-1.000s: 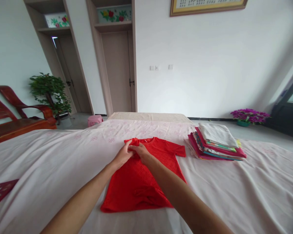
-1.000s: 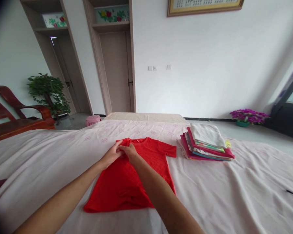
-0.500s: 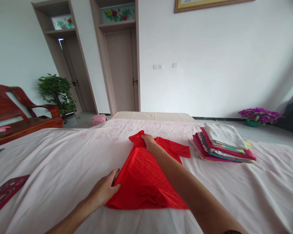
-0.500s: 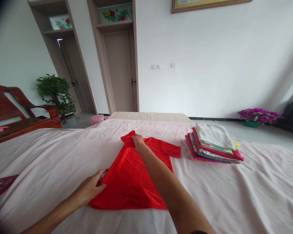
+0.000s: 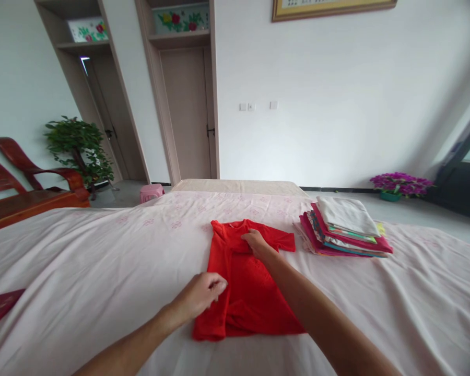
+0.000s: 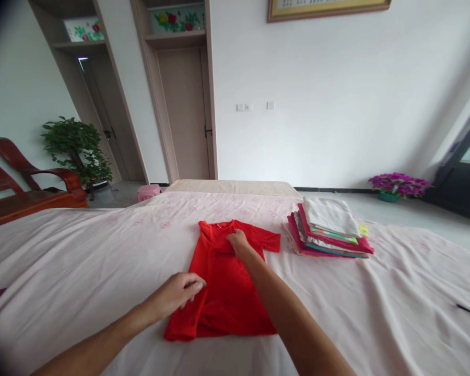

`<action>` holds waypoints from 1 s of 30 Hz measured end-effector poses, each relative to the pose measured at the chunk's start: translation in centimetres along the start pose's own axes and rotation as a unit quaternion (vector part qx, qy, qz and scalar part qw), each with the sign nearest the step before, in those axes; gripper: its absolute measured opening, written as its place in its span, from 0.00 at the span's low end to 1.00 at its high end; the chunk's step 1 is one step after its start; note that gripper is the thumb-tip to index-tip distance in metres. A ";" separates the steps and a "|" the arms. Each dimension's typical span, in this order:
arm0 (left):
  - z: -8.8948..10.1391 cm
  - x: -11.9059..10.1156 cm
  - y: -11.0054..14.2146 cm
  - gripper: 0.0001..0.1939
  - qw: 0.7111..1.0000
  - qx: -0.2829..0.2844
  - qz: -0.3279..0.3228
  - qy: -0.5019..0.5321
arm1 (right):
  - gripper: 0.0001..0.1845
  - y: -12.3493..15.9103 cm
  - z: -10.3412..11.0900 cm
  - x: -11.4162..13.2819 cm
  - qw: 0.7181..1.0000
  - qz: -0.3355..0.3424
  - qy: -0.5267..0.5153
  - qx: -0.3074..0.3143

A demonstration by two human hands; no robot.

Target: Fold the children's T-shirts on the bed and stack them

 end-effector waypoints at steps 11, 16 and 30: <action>7.5 2.6 -13.0 0.23 0.946 -0.262 0.067 -0.178 | 0.09 0.9 0.2 -0.7 0.999 -0.006 -0.039 0.005; 8.3 2.5 -16.4 0.20 0.932 -0.287 0.068 -0.211 | 0.15 1.3 0.2 -0.6 0.998 0.037 -0.043 0.023; 7.7 2.1 -19.0 0.19 0.921 -0.335 0.014 -0.201 | 0.24 0.9 1.3 -1.2 0.997 0.070 0.013 -0.021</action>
Point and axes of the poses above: each hand's wrist, its own y-axis away from the middle knuckle, its own z-axis out of the back of the hand, x = y × z, the point moved 5 cm from there along -y, towards the middle knuckle, and after that the axes turned 2 degrees about -y, right-handed, at the moved point
